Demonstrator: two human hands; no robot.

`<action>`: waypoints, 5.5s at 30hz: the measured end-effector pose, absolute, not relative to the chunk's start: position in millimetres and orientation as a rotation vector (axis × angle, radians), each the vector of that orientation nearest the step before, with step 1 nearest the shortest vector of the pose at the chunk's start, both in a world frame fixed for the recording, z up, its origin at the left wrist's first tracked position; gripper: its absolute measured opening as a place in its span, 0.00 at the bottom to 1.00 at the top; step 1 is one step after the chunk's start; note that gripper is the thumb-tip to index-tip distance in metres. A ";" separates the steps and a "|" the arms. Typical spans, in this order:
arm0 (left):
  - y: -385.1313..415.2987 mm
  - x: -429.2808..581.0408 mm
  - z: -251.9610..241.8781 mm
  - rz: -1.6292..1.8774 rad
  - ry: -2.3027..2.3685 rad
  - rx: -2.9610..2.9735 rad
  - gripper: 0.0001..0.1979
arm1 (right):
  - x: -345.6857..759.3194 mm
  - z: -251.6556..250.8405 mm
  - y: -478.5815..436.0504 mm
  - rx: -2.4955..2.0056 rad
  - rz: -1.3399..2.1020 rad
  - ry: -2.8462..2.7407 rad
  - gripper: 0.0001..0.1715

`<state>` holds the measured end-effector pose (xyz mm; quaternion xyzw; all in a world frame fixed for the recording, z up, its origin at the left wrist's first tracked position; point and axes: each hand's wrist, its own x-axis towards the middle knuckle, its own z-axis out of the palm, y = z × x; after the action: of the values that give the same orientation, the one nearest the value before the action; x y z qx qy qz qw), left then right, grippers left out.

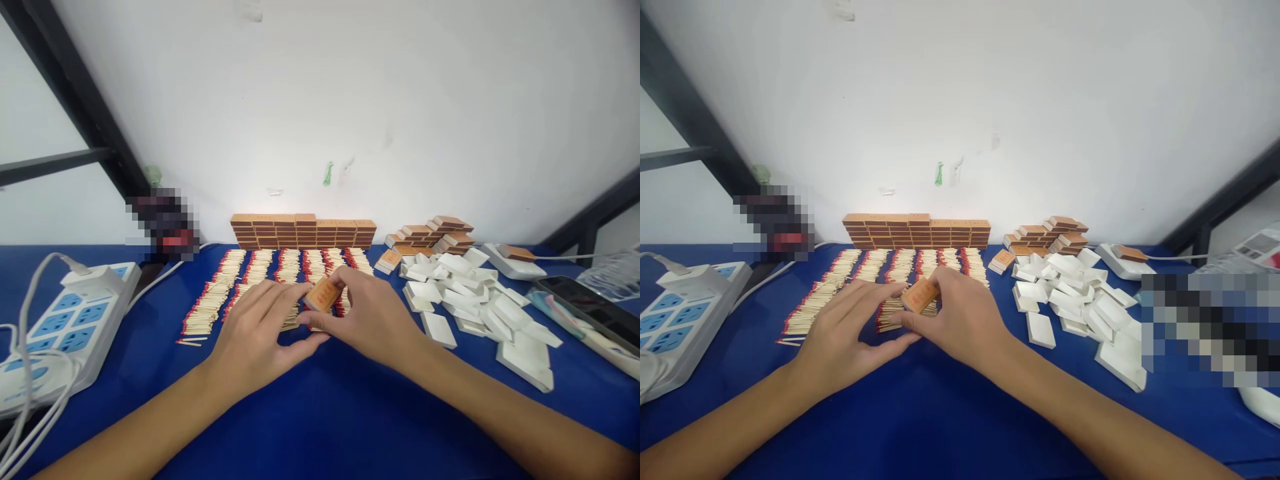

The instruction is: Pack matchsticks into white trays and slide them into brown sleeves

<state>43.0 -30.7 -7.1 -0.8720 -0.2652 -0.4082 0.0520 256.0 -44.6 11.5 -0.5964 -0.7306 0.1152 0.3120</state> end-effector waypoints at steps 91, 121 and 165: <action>-35.0 41.9 -15.3 -1.422 -1.135 -2.710 0.26 | 262.8 1.4 -60.6 -0.729 -0.648 -2.342 0.24; -24.0 34.0 -12.7 -1.366 -1.152 -2.705 0.17 | 377.1 18.4 -28.7 -1.502 0.423 -2.441 0.15; -22.0 34.4 -11.7 -1.412 -0.960 -2.692 0.12 | 387.7 26.0 -23.2 -1.662 0.075 -2.260 0.21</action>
<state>34.4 -22.0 -11.7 -0.8442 -0.3012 -0.4428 -0.0232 387.7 -23.2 26.0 -0.5839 -0.7940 0.0262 0.1671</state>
